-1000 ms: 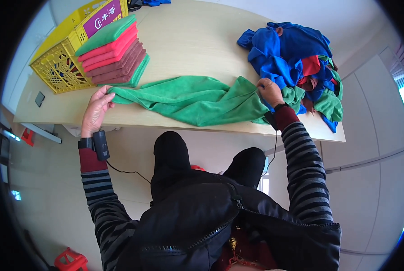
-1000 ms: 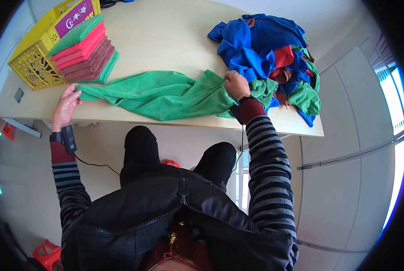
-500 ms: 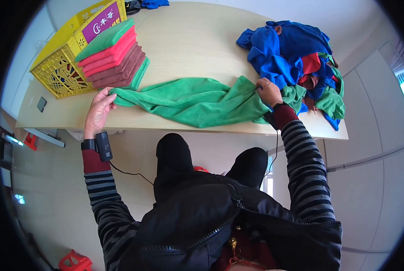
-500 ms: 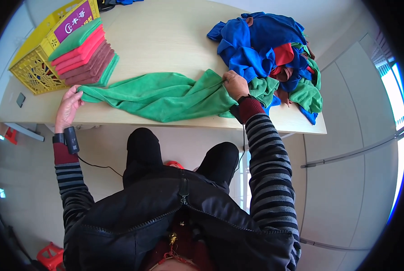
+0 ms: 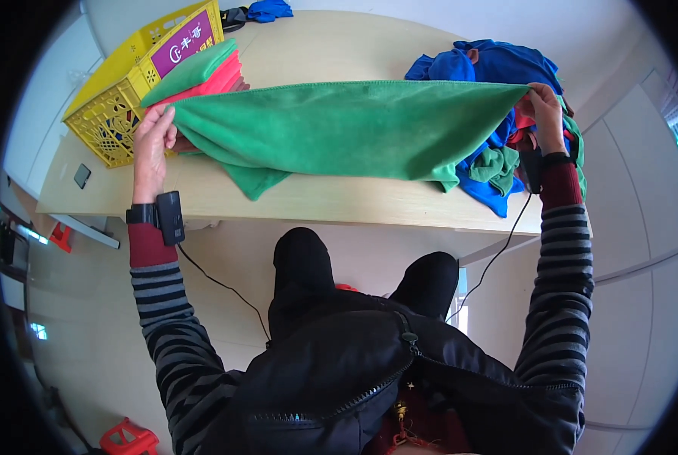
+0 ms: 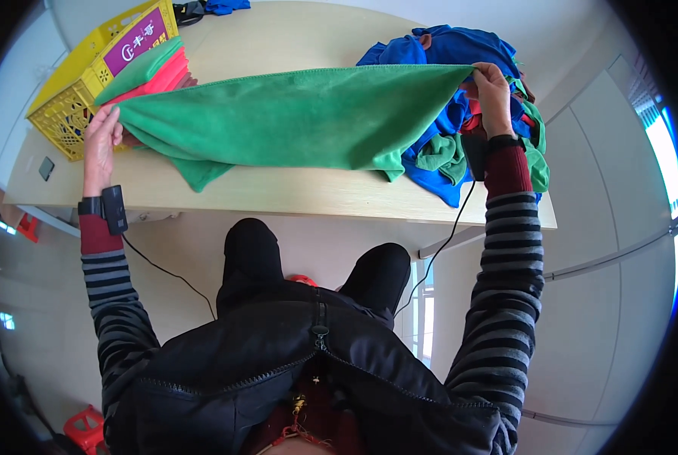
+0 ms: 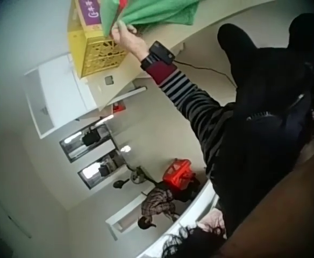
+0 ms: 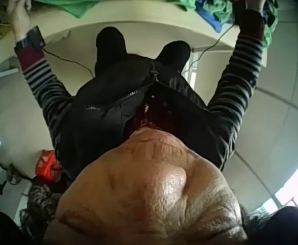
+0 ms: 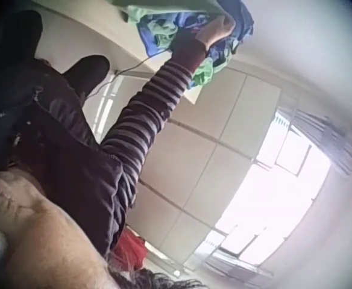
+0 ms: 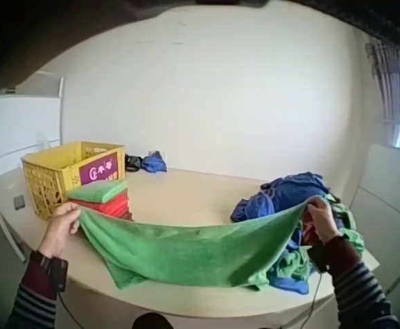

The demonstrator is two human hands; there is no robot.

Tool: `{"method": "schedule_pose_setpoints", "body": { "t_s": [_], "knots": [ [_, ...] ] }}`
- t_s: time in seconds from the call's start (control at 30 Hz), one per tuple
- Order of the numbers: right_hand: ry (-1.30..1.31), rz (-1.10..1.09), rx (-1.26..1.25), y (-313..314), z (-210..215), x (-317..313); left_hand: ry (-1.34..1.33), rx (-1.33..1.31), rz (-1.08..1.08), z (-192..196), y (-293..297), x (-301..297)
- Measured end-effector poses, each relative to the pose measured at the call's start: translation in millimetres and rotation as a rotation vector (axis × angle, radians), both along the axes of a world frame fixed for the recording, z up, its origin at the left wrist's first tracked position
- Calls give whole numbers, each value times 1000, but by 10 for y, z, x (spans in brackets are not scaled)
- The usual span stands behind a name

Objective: The person picks up a green cloth from a pile, spreads it flat on the table, and folds it into a smaller square. They then place the folded cloth onto a stack of other cloths next to a yellow crate.

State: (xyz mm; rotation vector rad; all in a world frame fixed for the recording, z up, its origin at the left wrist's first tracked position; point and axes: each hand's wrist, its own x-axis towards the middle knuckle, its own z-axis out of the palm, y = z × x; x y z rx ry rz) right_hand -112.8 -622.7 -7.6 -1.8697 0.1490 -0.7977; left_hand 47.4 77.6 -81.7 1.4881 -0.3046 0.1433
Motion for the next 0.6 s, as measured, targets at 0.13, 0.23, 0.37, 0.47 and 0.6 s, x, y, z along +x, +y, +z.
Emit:
{"method": "schedule_pose_setpoints", "body": {
  "t_s": [0.13, 0.23, 0.37, 0.47, 0.6],
  "knots": [
    [-43, -12, 64, -176, 140, -114, -51, -28, 73, 264, -412, 22],
    [-92, -30, 91, -272, 166, -167, -131, -153, 48, 439, -697, 35],
    [-245, -44, 134, -132, 198, -264, -237, -249, 29, 595, -606, 217],
    [-404, -13, 126, -134, 261, -459, -388, -296, -26, 664, -554, 268],
    [-426, 75, 124, 168, 358, -789, -428, -395, -92, 537, -436, -1]
  ]
}}
